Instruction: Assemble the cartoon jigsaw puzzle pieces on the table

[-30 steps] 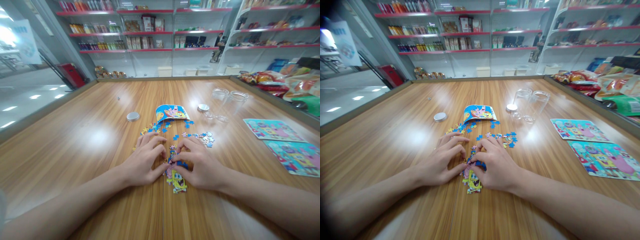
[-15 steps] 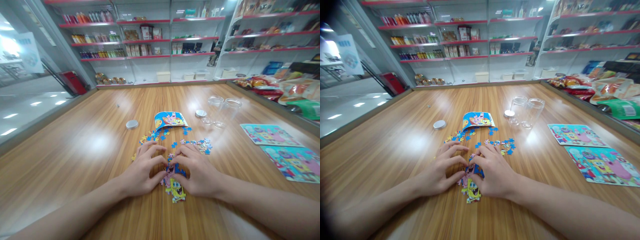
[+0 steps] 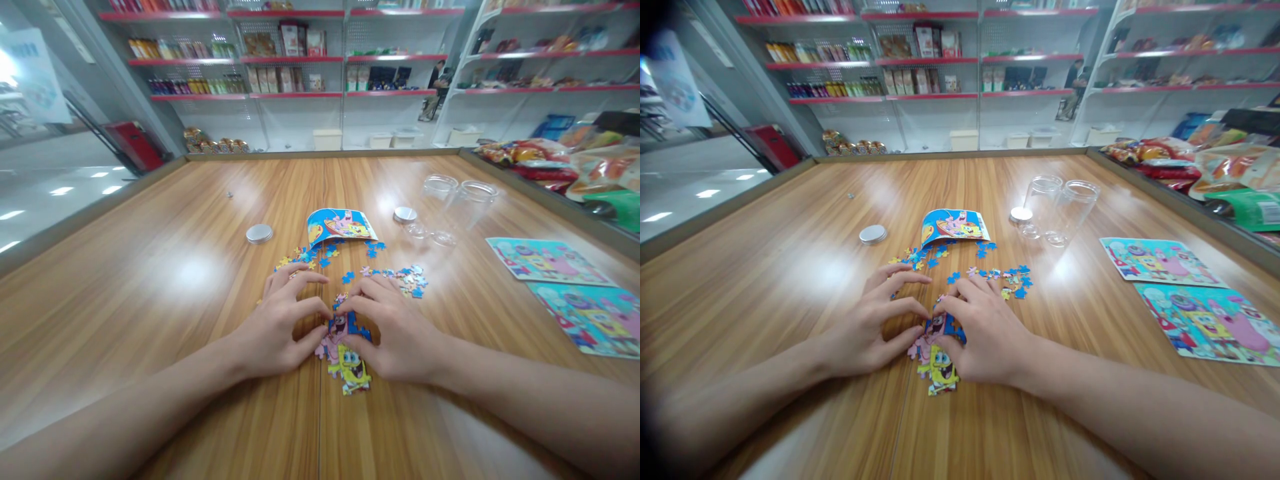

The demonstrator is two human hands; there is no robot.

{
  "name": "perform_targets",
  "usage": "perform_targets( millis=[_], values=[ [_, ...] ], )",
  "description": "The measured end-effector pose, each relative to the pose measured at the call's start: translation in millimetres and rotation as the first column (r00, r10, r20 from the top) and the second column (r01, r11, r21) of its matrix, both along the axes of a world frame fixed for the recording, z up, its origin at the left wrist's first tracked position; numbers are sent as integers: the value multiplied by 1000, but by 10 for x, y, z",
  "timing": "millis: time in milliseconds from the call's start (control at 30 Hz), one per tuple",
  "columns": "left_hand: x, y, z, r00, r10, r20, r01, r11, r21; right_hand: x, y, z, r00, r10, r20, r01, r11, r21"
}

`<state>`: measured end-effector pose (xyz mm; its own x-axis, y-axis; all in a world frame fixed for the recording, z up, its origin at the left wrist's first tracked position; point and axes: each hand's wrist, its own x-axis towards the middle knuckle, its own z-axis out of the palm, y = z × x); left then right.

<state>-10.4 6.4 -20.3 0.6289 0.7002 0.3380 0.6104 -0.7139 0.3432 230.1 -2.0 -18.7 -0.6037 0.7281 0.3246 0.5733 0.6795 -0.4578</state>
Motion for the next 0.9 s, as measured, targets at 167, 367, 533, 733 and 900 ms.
perform_targets(
  millis=[167,367,533,733,900],
  values=[
    [-2,-7,15,997,-47,63,44,998,51,7,-1,-18,1000,-1,-2,1,1000,5],
    [-16,7,-8,992,-125,31,122,989,85,9,0,-21,1000,-2,-5,2,1000,4],
    [-17,15,20,993,-66,93,62,997,42,5,-5,-2,1000,1,0,-1,1000,-5],
    [-20,6,15,997,-47,57,47,999,9,13,-10,13,1000,-5,2,5,1000,-23],
    [-13,5,-2,996,-76,43,77,997,-16,2,-9,8,1000,-4,-11,4,1000,-20]
  ],
)
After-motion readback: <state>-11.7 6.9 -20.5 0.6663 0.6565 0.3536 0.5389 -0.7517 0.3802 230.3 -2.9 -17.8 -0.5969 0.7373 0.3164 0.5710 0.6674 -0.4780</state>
